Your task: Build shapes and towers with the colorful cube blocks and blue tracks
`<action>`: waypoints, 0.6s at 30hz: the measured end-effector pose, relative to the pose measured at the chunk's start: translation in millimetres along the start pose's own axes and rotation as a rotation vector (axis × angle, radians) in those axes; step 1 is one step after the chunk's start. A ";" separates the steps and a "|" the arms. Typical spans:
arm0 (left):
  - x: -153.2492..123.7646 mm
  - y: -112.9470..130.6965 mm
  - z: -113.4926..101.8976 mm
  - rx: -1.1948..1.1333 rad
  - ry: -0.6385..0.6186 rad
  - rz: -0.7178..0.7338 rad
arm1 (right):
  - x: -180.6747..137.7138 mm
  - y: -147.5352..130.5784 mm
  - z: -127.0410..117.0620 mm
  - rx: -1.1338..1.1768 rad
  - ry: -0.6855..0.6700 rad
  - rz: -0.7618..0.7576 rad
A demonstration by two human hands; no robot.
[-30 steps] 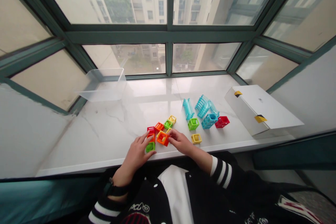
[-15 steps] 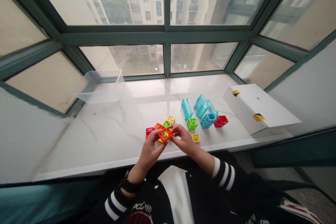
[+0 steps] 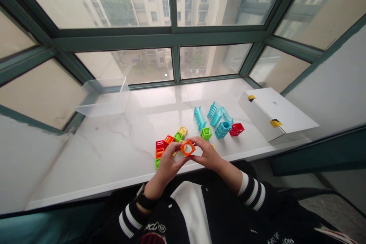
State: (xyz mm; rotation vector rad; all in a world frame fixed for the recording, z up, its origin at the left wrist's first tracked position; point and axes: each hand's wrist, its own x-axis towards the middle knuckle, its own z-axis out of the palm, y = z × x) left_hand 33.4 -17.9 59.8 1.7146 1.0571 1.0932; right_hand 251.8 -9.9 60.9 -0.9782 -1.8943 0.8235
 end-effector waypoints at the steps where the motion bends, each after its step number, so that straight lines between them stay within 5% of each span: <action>1: 2.2 0.4 3.2 0.004 -0.001 0.001 | -2.5 0.5 -2.0 -0.013 0.005 0.006; 9: 9.0 -1.3 17.3 0.088 -0.099 0.030 | -17.3 2.8 -16.0 -0.114 0.086 0.043; 13: 5.6 -5.7 5.5 0.158 -0.167 0.040 | -34.0 6.7 -37.9 -0.131 0.121 0.080; 18: 1.6 -16.9 -22.3 0.146 -0.062 -0.035 | -71.7 33.6 -75.2 -0.197 0.277 0.217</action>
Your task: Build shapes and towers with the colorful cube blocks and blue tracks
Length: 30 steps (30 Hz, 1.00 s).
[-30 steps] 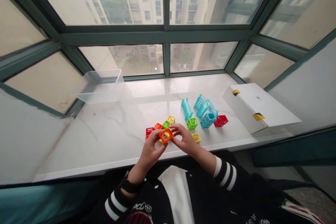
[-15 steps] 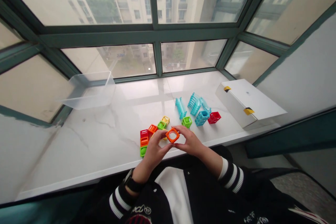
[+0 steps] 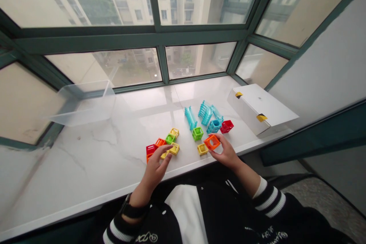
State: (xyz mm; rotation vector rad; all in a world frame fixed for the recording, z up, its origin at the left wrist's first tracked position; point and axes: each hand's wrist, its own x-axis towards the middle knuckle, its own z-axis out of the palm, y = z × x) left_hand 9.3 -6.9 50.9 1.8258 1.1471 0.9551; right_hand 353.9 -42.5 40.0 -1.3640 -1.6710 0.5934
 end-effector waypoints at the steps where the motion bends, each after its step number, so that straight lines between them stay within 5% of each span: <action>1: -1.5 -3.7 -5.1 0.001 0.020 -0.018 | -4.1 10.9 -6.4 -0.023 0.046 0.036; 6: -11.6 -23.5 -23.7 0.043 0.114 -0.073 | -18.5 64.6 -22.6 -0.172 0.120 0.148; 12: -18.7 -25.3 -32.4 0.056 0.169 -0.107 | -22.2 106.5 -12.4 -0.328 0.071 0.194; 30: -20.4 -31.7 -30.2 0.076 0.155 -0.089 | -29.0 124.5 -4.2 -0.475 -0.026 0.132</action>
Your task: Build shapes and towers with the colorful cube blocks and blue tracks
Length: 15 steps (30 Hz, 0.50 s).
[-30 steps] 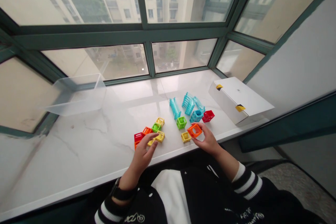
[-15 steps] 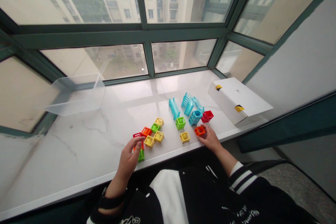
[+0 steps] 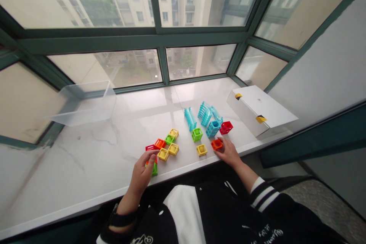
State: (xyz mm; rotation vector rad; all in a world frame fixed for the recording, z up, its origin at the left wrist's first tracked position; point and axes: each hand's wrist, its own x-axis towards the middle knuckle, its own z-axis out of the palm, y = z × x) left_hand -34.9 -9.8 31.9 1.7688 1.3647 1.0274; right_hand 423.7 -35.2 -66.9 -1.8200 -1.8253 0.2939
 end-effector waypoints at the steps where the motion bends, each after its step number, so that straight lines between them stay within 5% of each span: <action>1: -0.3 -0.2 -0.3 0.000 0.001 -0.002 | 0.0 0.3 0.1 -0.001 0.000 -0.002; 15: -1.2 -2.4 -0.2 -0.014 0.014 -0.023 | -4.2 -5.7 -7.5 0.089 0.036 0.014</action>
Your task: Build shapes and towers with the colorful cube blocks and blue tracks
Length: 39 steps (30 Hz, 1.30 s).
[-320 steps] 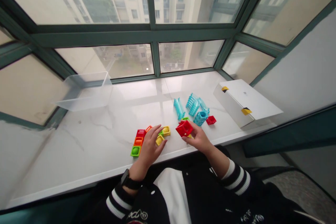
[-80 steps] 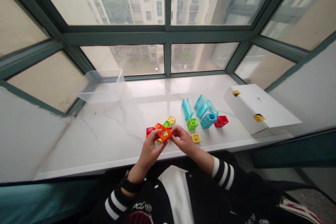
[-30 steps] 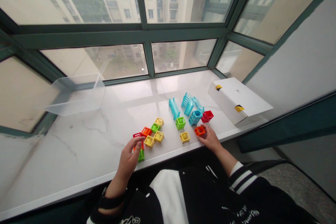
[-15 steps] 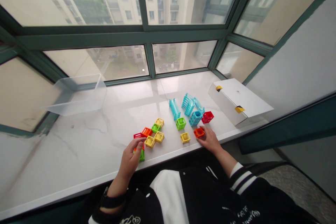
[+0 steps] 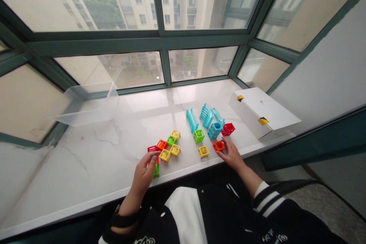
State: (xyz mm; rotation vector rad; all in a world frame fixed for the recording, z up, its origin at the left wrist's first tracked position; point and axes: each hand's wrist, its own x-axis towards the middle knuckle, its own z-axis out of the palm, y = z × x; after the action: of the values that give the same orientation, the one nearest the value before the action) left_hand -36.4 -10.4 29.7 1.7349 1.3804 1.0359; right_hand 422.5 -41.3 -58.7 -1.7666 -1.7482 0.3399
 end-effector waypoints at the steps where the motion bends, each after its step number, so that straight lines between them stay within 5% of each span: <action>1: -0.2 -0.6 0.1 -0.001 0.002 -0.005 | 0.9 -3.4 -3.4 0.027 0.029 0.004; 10: -1.7 -3.8 2.4 -0.018 0.000 -0.028 | 54.1 -57.8 -45.1 0.052 0.384 -0.136; 17: -2.6 -4.9 0.6 -0.018 0.020 -0.033 | 89.6 -70.2 -41.9 0.005 0.305 -0.106; 30: -2.2 -7.7 -8.2 0.007 0.076 -0.048 | 89.8 -66.8 -39.0 0.002 0.262 -0.107; 39: -1.6 -22.4 -20.5 0.095 0.207 -0.101 | 81.5 -106.2 -45.3 0.019 0.460 -0.309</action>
State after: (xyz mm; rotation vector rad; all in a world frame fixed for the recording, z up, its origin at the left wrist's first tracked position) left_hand -64.7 -6.8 19.1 1.6423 1.6533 1.1350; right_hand 370.7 18.8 58.3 -1.3905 -1.6313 -0.1695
